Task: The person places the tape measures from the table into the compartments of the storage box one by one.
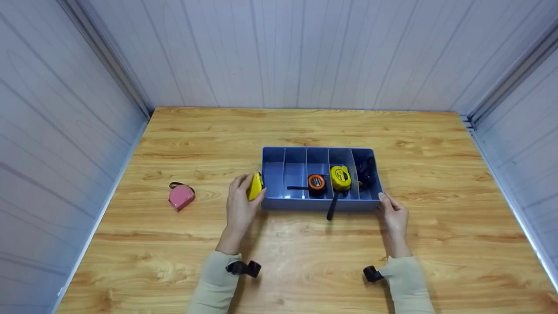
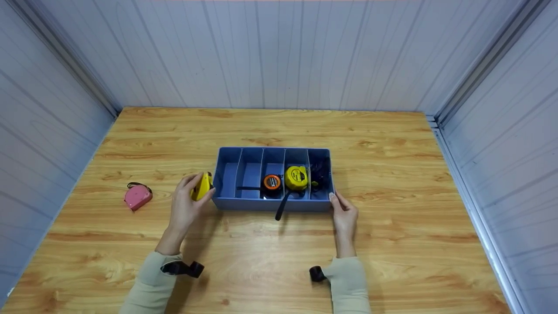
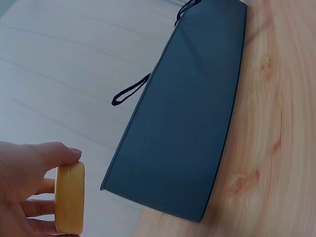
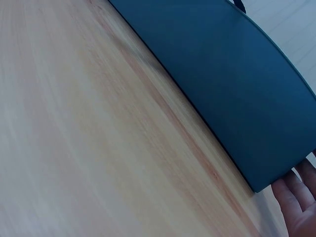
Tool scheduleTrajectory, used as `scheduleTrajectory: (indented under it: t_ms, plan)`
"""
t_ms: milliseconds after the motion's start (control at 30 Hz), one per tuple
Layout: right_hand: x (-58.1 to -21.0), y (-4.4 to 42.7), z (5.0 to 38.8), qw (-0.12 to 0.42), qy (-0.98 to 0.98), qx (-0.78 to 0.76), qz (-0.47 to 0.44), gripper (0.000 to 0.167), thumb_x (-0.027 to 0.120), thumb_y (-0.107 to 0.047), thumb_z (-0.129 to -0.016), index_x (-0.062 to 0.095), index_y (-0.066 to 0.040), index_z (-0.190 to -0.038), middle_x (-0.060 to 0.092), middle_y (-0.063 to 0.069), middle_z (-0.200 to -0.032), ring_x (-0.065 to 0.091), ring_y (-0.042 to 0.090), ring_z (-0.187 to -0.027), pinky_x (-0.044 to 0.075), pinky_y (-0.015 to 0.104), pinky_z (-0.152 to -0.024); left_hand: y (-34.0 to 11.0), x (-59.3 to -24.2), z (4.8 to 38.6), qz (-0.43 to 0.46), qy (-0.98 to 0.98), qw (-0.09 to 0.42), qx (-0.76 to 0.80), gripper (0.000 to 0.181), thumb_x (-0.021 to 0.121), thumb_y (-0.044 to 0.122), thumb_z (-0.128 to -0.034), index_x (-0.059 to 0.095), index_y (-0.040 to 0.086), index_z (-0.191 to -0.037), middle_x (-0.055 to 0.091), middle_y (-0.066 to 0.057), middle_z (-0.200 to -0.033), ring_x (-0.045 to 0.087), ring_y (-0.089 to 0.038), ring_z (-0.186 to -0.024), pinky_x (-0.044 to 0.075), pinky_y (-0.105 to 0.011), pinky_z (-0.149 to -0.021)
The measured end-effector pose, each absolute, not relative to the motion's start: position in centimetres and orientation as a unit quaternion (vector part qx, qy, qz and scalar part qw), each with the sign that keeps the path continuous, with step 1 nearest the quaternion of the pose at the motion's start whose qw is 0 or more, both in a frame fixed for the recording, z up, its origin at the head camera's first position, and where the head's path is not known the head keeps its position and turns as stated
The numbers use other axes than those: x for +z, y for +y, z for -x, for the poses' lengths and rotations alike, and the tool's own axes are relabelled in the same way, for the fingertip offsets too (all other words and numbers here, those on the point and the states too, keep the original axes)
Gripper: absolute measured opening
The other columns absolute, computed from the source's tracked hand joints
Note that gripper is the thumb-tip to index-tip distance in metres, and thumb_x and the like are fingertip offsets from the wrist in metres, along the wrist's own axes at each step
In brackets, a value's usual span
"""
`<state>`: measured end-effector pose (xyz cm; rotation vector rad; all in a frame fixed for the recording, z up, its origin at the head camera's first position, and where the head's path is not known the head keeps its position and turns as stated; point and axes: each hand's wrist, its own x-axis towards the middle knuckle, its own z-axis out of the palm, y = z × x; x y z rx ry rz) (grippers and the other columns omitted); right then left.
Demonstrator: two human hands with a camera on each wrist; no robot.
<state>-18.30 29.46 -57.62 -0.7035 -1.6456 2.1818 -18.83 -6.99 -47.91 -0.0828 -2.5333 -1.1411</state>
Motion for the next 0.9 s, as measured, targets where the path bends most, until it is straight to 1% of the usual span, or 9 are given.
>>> scheduleTrajectory:
  t_ms: [200,300,467,600,733,900]
  plan:
    - [-57.8,29.6,18.3,0.167,-0.569,0.770,0.237,0.022,0.072,-0.021,-0.074,0.070,-0.016,-0.095,0.066,-0.008,-0.088,0.062,0.008,-0.077,0.051,0.023,-0.064,-6.1,-47.8,19.4,0.055,-0.890,0.193,-0.410,0.048,0.070,0.018,-0.0755,0.056,-0.003,-0.117,0.051,-0.015,-0.113,0.046,-0.027,-0.104,0.044,-0.034,-0.085]
    - [-57.9,29.6,18.3,0.168,-0.575,0.765,0.237,0.024,0.072,-0.021,-0.075,0.069,-0.014,-0.098,0.066,-0.009,-0.088,0.062,0.008,-0.078,0.051,0.023,-0.065,-5.6,-47.7,19.6,0.057,-0.889,0.188,-0.413,0.049,0.070,0.018,-0.0760,0.055,-0.003,-0.118,0.051,-0.015,-0.114,0.046,-0.026,-0.105,0.044,-0.033,-0.086]
    - [-57.8,29.5,18.3,0.176,-0.596,0.746,0.239,0.021,0.068,-0.018,-0.078,0.069,-0.014,-0.098,0.066,-0.010,-0.085,0.062,0.006,-0.079,0.051,0.022,-0.065,-4.8,-47.5,20.0,0.059,-0.892,0.177,-0.413,0.049,0.069,0.019,-0.0771,0.055,-0.002,-0.119,0.050,-0.015,-0.116,0.047,-0.026,-0.105,0.045,-0.032,-0.085]
    - [-57.5,29.4,18.3,0.182,-0.609,0.734,0.240,0.019,0.069,-0.020,-0.077,0.069,-0.015,-0.096,0.065,-0.012,-0.084,0.062,0.005,-0.078,0.051,0.022,-0.065,-4.1,-47.3,20.4,0.065,-0.894,0.169,-0.409,0.049,0.069,0.021,-0.0774,0.055,0.000,-0.120,0.049,-0.016,-0.116,0.046,-0.026,-0.105,0.044,-0.031,-0.086]
    - [-57.4,29.3,18.2,0.181,-0.603,0.739,0.241,0.023,0.070,-0.020,-0.076,0.069,-0.013,-0.098,0.066,-0.010,-0.086,0.062,0.008,-0.078,0.051,0.023,-0.065,-3.6,-47.3,20.8,0.073,-0.897,0.167,-0.402,0.050,0.069,0.021,-0.0771,0.055,0.000,-0.120,0.050,-0.015,-0.116,0.046,-0.026,-0.107,0.044,-0.032,-0.087]
    - [-57.6,29.4,18.3,0.168,-0.563,0.773,0.239,0.026,0.071,-0.019,-0.075,0.069,-0.011,-0.099,0.066,-0.005,-0.090,0.062,0.010,-0.081,0.051,0.025,-0.067,-2.8,-47.3,21.2,0.077,-0.899,0.159,-0.401,0.050,0.069,0.020,-0.0766,0.055,0.001,-0.120,0.050,-0.015,-0.117,0.045,-0.026,-0.107,0.043,-0.033,-0.087]
